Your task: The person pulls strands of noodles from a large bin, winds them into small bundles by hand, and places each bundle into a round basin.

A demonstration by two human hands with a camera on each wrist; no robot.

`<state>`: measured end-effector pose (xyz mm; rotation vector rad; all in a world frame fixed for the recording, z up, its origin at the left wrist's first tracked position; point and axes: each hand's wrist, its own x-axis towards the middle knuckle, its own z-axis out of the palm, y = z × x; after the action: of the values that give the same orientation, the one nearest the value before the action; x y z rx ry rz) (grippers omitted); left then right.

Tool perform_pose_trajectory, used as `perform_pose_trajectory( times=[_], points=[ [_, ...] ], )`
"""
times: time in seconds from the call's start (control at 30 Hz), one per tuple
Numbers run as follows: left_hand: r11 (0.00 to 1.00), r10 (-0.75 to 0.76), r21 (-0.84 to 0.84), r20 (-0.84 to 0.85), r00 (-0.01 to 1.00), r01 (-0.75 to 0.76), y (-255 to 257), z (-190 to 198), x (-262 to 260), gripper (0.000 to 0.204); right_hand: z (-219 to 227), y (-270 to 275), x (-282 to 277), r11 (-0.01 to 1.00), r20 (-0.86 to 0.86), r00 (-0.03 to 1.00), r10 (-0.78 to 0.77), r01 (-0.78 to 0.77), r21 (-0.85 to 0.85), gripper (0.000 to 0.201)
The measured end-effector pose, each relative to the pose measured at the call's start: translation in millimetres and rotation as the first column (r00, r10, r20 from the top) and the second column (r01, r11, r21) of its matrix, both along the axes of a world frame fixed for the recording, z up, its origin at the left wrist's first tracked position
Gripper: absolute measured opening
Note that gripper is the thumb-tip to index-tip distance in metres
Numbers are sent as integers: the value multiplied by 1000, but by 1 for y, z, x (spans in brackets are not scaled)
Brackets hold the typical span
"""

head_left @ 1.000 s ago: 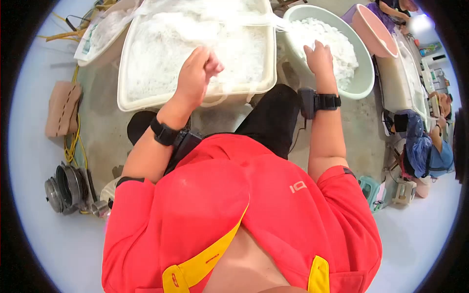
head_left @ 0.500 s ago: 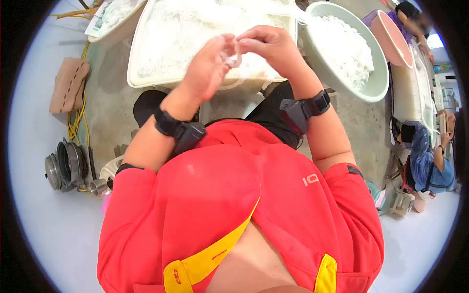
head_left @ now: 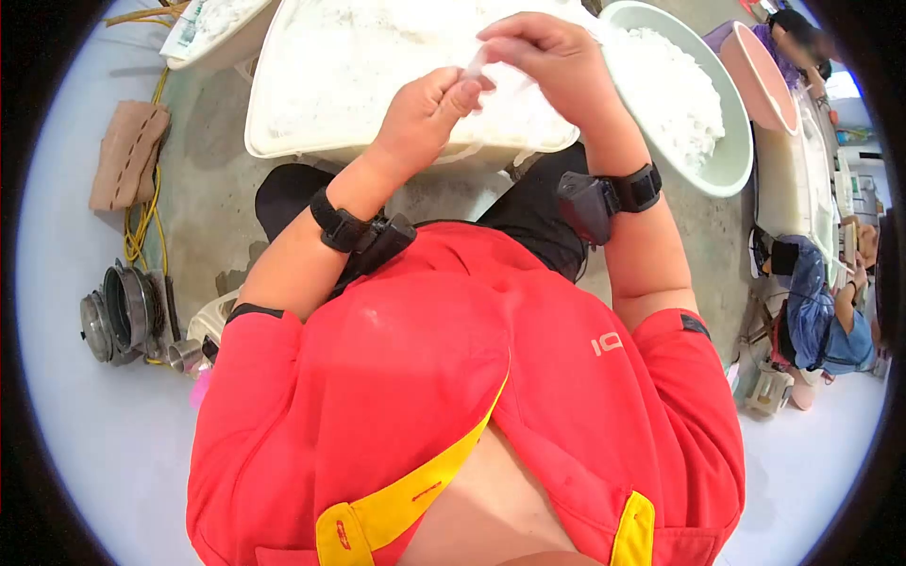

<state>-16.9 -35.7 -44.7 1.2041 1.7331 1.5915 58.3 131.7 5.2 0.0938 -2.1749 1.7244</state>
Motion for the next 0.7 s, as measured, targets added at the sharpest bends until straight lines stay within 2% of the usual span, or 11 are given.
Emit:
perform_pose_trajectory(
  times=[0.03,0.07,0.1,0.13,0.2,0.23,0.3,0.33,0.47,0.6,0.7],
  points=[
    [999,12,-30,-133,991,-16,-1,0,0,35,-5,10,-2,995,-31,995,-94,94,13,16],
    [998,-46,-33,73,996,48,0,-3,-2,32,-6,18,-2,982,-64,980,-188,190,20,16],
    [993,-101,-26,277,955,113,-1,-11,-4,30,-5,22,3,955,23,954,-298,297,28,18],
    [985,-151,-8,469,870,175,-2,-15,-6,28,-7,26,7,935,40,948,-317,306,178,20],
    [994,-111,45,593,798,104,-4,-10,-8,26,-7,28,12,837,66,930,-361,292,463,24],
    [996,-94,68,650,754,65,-4,-9,-9,26,-3,27,20,811,-137,947,-290,320,490,28],
    [999,-27,37,638,769,4,-8,-10,-19,25,43,10,47,934,-279,951,-135,216,284,36],
    [999,9,20,633,774,-28,-10,-12,-22,25,64,5,62,957,-314,948,-54,139,255,35],
    [990,69,52,631,773,-131,-16,-8,-25,22,108,-6,102,921,-250,951,183,-77,381,34],
    [944,-80,256,792,606,-209,-25,29,-28,22,114,-4,119,875,-120,967,224,-146,462,33],
    [919,-245,392,648,721,-40,-34,67,-37,24,108,2,127,851,-39,982,183,-139,506,32]
  ],
)
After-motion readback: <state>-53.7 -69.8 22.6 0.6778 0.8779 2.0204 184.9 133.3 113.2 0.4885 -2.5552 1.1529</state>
